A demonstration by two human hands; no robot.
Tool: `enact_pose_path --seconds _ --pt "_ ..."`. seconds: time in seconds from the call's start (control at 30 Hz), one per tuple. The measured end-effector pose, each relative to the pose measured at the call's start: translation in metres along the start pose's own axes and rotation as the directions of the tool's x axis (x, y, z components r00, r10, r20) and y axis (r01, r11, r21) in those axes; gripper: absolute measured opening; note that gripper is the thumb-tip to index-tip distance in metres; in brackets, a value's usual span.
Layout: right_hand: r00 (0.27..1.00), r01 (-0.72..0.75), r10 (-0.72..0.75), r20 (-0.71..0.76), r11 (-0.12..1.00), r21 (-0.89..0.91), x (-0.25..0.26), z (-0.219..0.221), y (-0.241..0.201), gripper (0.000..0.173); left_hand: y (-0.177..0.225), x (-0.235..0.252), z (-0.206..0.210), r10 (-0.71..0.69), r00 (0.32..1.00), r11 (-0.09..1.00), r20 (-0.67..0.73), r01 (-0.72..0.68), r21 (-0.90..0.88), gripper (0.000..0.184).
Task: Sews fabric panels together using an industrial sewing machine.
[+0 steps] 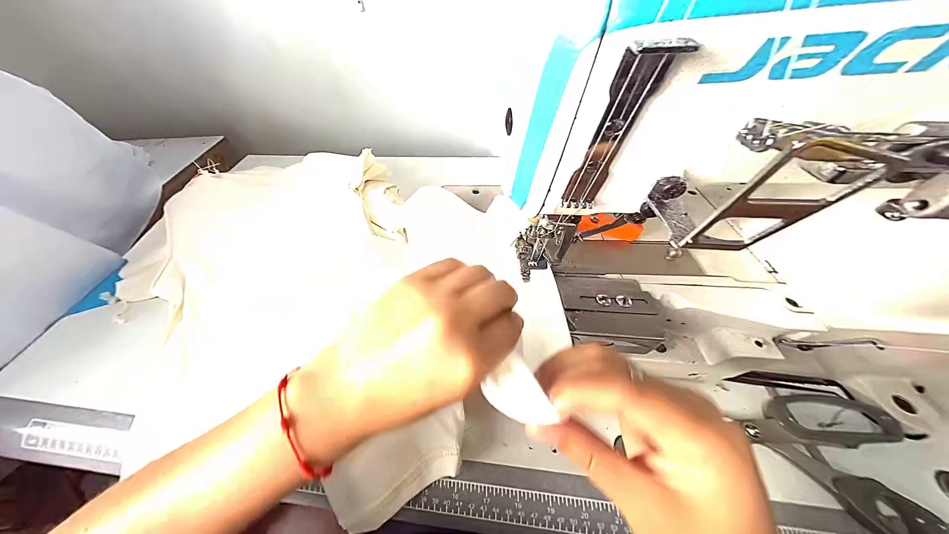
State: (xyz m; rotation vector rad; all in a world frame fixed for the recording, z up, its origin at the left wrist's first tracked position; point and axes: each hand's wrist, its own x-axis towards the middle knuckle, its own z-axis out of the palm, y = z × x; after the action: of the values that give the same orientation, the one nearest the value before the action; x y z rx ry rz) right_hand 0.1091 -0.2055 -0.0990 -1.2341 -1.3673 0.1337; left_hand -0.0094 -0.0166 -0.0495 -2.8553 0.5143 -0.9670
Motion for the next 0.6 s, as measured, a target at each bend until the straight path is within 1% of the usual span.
enact_pose_path --seconds 0.07,0.13,0.2,0.37,0.6 --pt "0.997 0.074 -0.073 0.017 0.99 -0.116 -0.021 0.004 0.007 0.006 0.012 -0.009 0.009 0.012 1.0 0.994 -0.011 -0.011 0.108 0.023" --pt "0.993 0.114 -0.116 0.0 0.975 -0.189 -0.028 0.005 0.013 0.004 0.015 -0.011 0.014 0.003 1.0 0.989 -0.029 0.001 0.15 0.024" --pt "0.989 0.133 -0.146 -0.036 0.96 -0.248 -0.025 0.004 0.017 0.005 0.011 -0.007 0.016 -0.023 0.999 0.987 -0.029 0.028 0.159 0.024" --pt "0.975 0.138 -0.189 -0.116 0.928 -0.346 -0.005 0.002 0.028 0.007 -0.003 0.007 0.021 -0.095 0.996 0.982 -0.001 0.093 0.164 0.023" --pt "0.963 0.098 -0.204 -0.176 0.874 -0.477 0.009 0.001 0.037 0.01 -0.021 0.017 0.025 -0.105 0.994 0.979 0.031 0.098 0.177 0.025"
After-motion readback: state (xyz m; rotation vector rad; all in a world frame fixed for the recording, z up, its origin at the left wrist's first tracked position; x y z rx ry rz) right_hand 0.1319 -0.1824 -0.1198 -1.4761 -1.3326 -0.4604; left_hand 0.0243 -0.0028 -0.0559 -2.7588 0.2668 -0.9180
